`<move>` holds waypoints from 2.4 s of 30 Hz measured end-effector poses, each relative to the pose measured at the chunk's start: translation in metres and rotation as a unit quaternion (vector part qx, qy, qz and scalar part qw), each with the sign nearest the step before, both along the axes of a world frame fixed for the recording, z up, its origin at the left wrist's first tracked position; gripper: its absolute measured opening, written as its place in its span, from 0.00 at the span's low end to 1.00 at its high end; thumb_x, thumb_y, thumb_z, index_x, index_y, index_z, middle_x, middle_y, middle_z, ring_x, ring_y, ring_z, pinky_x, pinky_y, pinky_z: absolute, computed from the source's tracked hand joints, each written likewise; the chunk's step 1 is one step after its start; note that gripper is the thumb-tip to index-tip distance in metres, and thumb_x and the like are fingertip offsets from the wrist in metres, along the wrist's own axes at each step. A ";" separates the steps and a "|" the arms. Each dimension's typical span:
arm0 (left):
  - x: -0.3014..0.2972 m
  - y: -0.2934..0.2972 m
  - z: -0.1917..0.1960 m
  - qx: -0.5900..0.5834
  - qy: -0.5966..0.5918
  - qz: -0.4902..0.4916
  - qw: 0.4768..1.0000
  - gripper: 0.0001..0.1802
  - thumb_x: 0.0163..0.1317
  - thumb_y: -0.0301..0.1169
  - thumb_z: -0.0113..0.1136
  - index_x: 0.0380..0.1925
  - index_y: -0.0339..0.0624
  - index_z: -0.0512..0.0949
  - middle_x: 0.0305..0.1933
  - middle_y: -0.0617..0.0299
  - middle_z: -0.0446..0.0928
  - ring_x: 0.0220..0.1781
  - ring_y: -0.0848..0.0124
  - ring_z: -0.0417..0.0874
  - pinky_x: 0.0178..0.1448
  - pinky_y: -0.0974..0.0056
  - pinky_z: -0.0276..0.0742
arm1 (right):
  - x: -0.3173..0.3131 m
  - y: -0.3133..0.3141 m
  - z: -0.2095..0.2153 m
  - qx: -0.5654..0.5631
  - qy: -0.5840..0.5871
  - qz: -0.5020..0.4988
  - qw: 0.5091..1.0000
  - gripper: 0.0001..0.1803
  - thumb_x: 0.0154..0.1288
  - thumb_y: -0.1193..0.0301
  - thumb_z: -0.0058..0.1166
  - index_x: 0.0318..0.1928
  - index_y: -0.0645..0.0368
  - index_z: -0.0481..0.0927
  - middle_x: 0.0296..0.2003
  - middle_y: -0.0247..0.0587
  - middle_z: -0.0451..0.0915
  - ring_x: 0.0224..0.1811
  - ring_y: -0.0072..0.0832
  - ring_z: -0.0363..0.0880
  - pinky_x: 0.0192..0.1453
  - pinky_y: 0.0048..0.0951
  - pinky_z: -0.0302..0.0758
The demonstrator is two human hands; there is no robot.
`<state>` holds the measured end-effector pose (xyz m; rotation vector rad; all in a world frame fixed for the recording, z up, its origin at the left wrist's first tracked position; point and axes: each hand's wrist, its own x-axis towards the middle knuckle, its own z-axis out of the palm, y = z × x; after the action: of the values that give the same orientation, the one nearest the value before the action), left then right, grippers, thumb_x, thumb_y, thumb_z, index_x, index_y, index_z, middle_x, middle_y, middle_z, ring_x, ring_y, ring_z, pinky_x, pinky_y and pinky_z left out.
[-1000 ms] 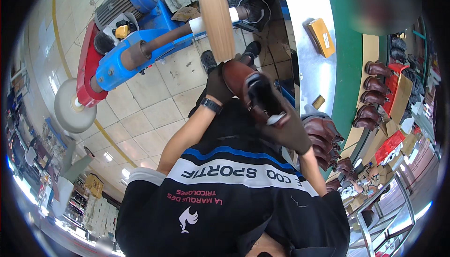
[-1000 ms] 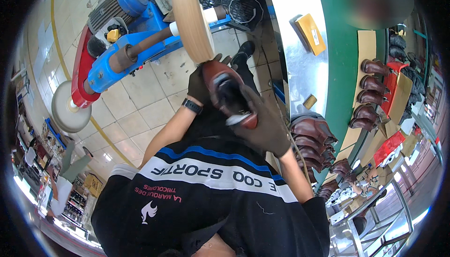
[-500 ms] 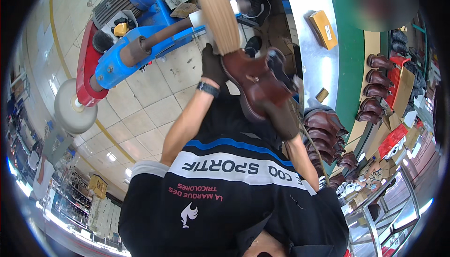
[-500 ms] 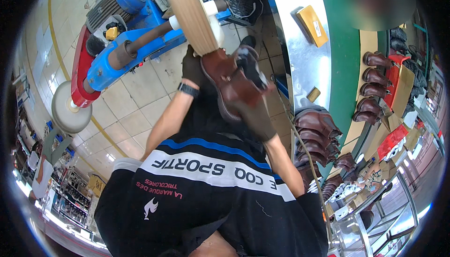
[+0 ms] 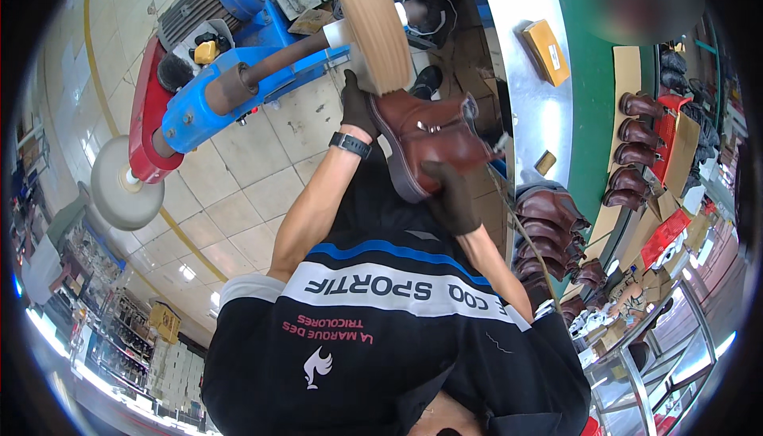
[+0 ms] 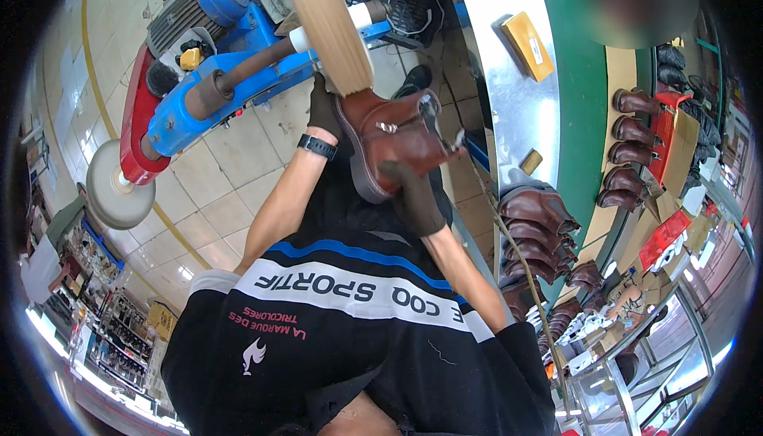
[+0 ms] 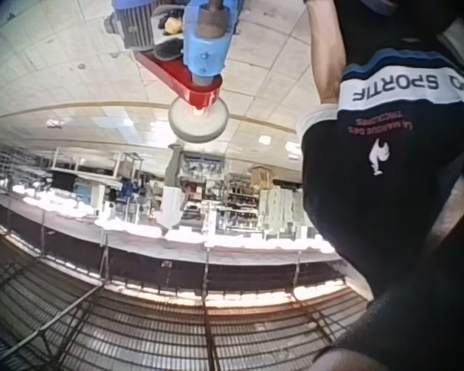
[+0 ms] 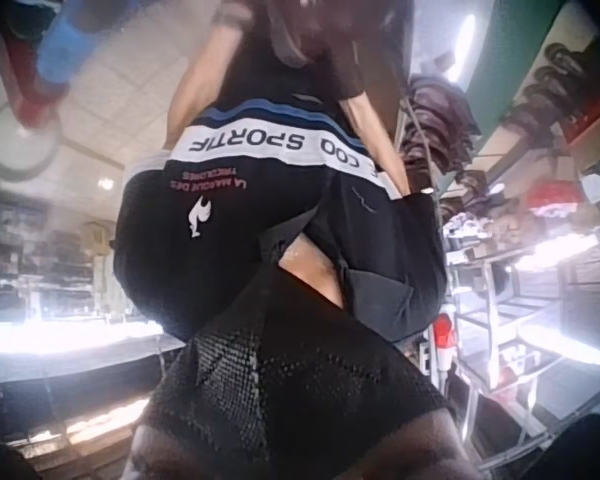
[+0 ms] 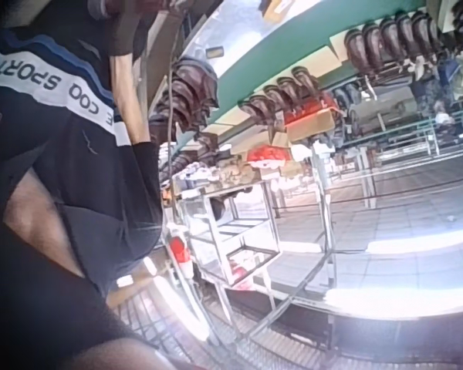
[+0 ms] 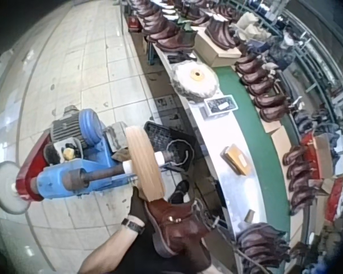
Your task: Buffing and polishing leather boots using a rotating wheel machine in a factory.
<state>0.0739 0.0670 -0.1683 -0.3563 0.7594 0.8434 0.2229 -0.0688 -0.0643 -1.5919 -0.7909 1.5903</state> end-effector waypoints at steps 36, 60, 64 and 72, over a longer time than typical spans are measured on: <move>-0.008 -0.048 -0.010 0.279 0.119 -0.146 0.942 0.21 0.69 0.35 0.30 0.51 0.32 0.66 0.55 0.47 0.71 0.55 0.61 0.73 0.60 0.58 0.69 | 0.027 -0.023 0.020 0.137 -0.223 0.244 0.934 0.49 0.35 0.73 0.61 0.65 0.53 0.59 0.56 0.60 0.59 0.58 0.54 0.60 0.61 0.38 0.62; -0.009 -0.006 -0.003 0.435 0.589 -0.341 0.589 0.25 0.51 0.47 0.58 0.43 0.40 0.76 0.45 0.49 0.78 0.51 0.57 0.77 0.51 0.59 0.73 | -0.006 0.070 0.016 -0.112 -0.009 0.029 0.993 0.22 0.52 0.70 0.55 0.48 0.62 0.71 0.37 0.35 0.74 0.38 0.21 0.71 0.44 0.23 0.69; -0.022 -0.024 -0.019 0.441 0.596 -0.277 0.611 0.28 0.49 0.46 0.63 0.45 0.38 0.74 0.43 0.49 0.78 0.48 0.56 0.78 0.51 0.60 0.74 | -0.011 0.044 0.037 -0.135 0.022 -0.047 0.990 0.18 0.51 0.69 0.55 0.43 0.64 0.73 0.39 0.35 0.76 0.39 0.20 0.73 0.43 0.23 0.71; -0.006 -0.028 -0.001 0.017 -0.054 -0.033 0.998 0.21 0.67 0.43 0.42 0.50 0.38 0.67 0.41 0.59 0.77 0.43 0.60 0.78 0.53 0.58 0.72 | -0.015 -0.011 -0.009 -0.150 0.127 -0.162 0.967 0.16 0.58 0.67 0.50 0.47 0.58 0.73 0.41 0.43 0.76 0.43 0.28 0.76 0.50 0.29 0.73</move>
<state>0.0683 0.0389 -0.1693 -0.3411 0.6524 0.7673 0.2082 -0.0796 -0.0729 -1.5814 -0.1456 1.6780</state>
